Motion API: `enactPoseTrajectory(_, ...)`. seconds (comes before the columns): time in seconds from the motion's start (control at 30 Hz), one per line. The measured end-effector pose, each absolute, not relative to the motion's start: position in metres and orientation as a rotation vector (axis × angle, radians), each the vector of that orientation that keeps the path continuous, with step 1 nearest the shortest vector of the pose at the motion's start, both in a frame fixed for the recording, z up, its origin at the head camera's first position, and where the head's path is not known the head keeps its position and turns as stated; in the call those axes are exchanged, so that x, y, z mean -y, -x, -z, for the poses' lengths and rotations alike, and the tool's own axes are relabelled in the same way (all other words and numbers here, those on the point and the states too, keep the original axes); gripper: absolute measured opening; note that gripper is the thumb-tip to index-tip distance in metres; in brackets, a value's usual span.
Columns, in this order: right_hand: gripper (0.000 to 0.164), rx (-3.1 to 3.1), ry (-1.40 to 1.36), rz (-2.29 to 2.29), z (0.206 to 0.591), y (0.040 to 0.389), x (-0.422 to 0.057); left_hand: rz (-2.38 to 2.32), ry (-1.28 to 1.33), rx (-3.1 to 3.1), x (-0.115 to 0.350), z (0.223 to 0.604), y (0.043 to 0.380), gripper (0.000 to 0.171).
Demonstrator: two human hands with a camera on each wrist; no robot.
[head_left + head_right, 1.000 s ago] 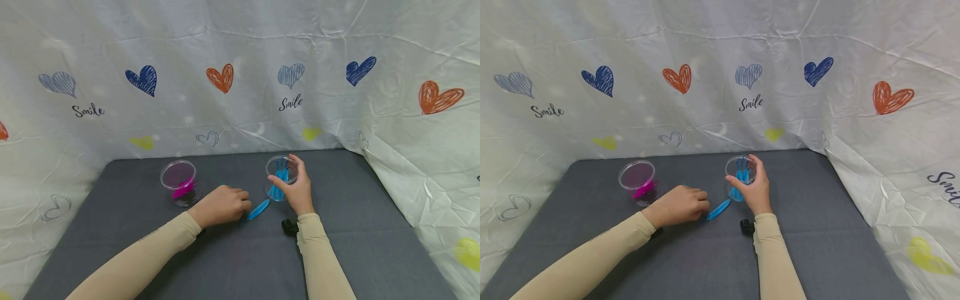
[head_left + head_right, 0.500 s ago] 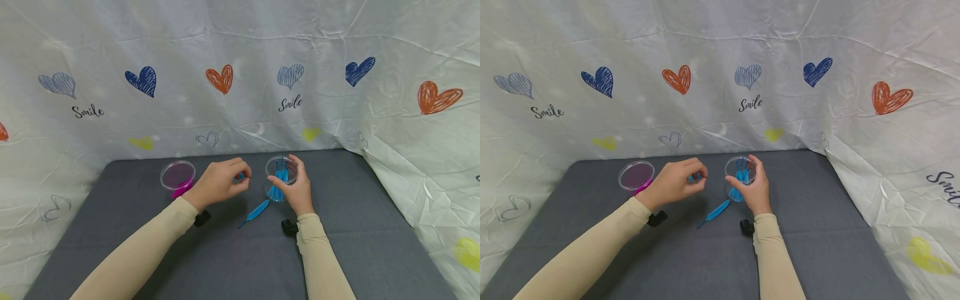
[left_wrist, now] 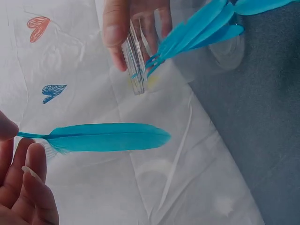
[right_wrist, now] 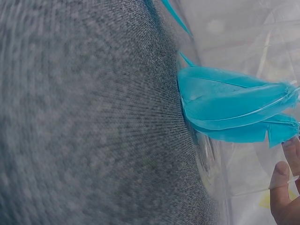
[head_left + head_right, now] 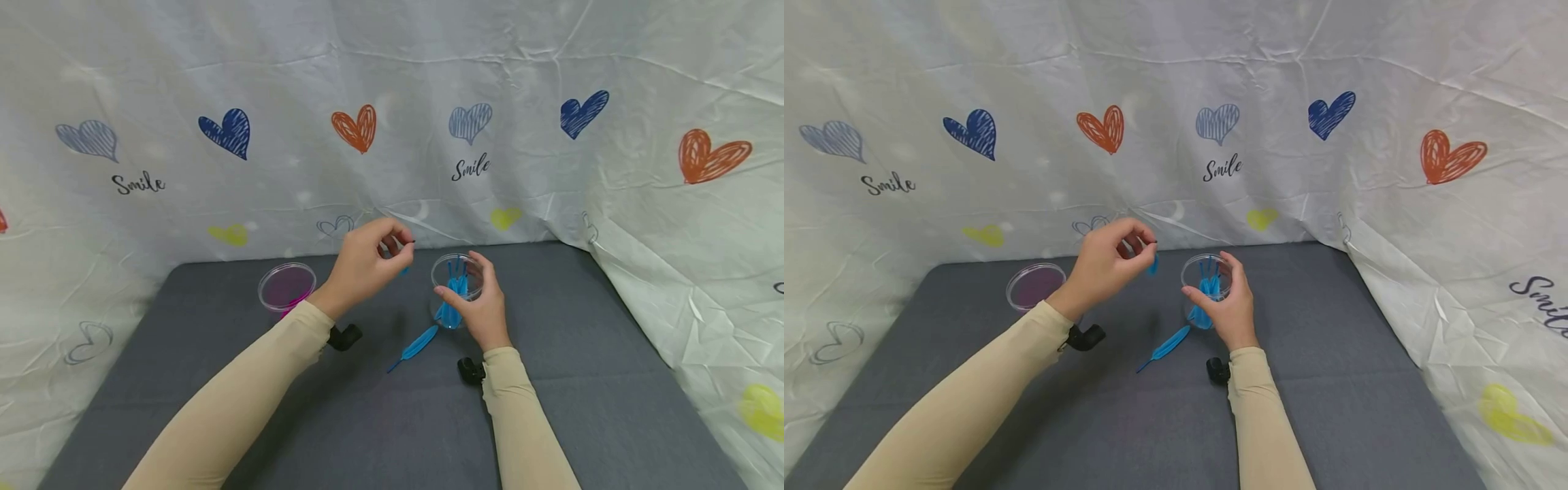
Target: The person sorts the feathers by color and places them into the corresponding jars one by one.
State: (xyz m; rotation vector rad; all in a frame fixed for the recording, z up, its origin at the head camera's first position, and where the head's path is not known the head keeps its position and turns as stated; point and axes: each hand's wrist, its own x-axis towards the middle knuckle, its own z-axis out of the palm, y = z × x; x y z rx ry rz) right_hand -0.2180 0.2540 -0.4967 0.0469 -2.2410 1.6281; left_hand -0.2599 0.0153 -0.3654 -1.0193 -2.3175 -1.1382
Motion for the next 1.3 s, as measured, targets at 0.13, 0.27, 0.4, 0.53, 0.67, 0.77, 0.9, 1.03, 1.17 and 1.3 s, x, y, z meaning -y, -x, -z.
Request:
enactPoseTrajectory(0.13, 0.092, 2.241, -0.044, -1.627, 0.496, 0.219, -0.254, 1.208, 0.968, 2.318, -0.022, 0.364, 0.261, 0.005)
enactPoseTrajectory(0.27, 0.092, 2.242, -0.038, -1.626, 0.495, 0.219, -0.255, 1.335, 0.871, 2.300, -0.030, 0.363, 0.262, 0.009)
enactPoseTrajectory(0.4, 0.094, 2.240, -0.034, -1.639, 0.496, 0.218, -0.254, 1.431, 0.824, 2.284, -0.039, 0.362, 0.262, 0.010)
enactPoseTrajectory(0.53, 0.095, 2.235, -0.034, -1.651, 0.496, 0.219, -0.254, 1.506, 0.797, 2.275, -0.047, 0.362, 0.261, 0.011)
enactPoseTrajectory(0.67, 0.094, 2.230, -0.030, -1.651, 0.496, 0.220, -0.254, 1.576, 0.774, 2.268, -0.056, 0.363, 0.262, 0.013)
enactPoseTrajectory(0.77, 0.091, 2.227, -0.029, -1.652, 0.495, 0.219, -0.255, 1.640, 0.760, 2.283, -0.065, 0.368, 0.263, 0.013)
enactPoseTrajectory(0.9, 0.089, 2.222, -0.031, -1.664, 0.495, 0.219, -0.255, 1.685, 0.748, 2.316, -0.074, 0.376, 0.262, 0.012)
enactPoseTrajectory(1.03, 0.088, 2.218, -0.041, -1.669, 0.496, 0.221, -0.254, 1.695, 0.758, 2.334, -0.080, 0.385, 0.262, 0.012)
enactPoseTrajectory(1.17, 0.087, 2.214, -0.050, -1.678, 0.496, 0.222, -0.255, 1.715, 0.772, 2.343, -0.085, 0.393, 0.261, 0.012)
enactPoseTrajectory(1.3, 0.089, 2.216, -0.054, -1.688, 0.496, 0.222, -0.256, 1.705, 0.787, 2.377, -0.089, 0.399, 0.260, 0.012)
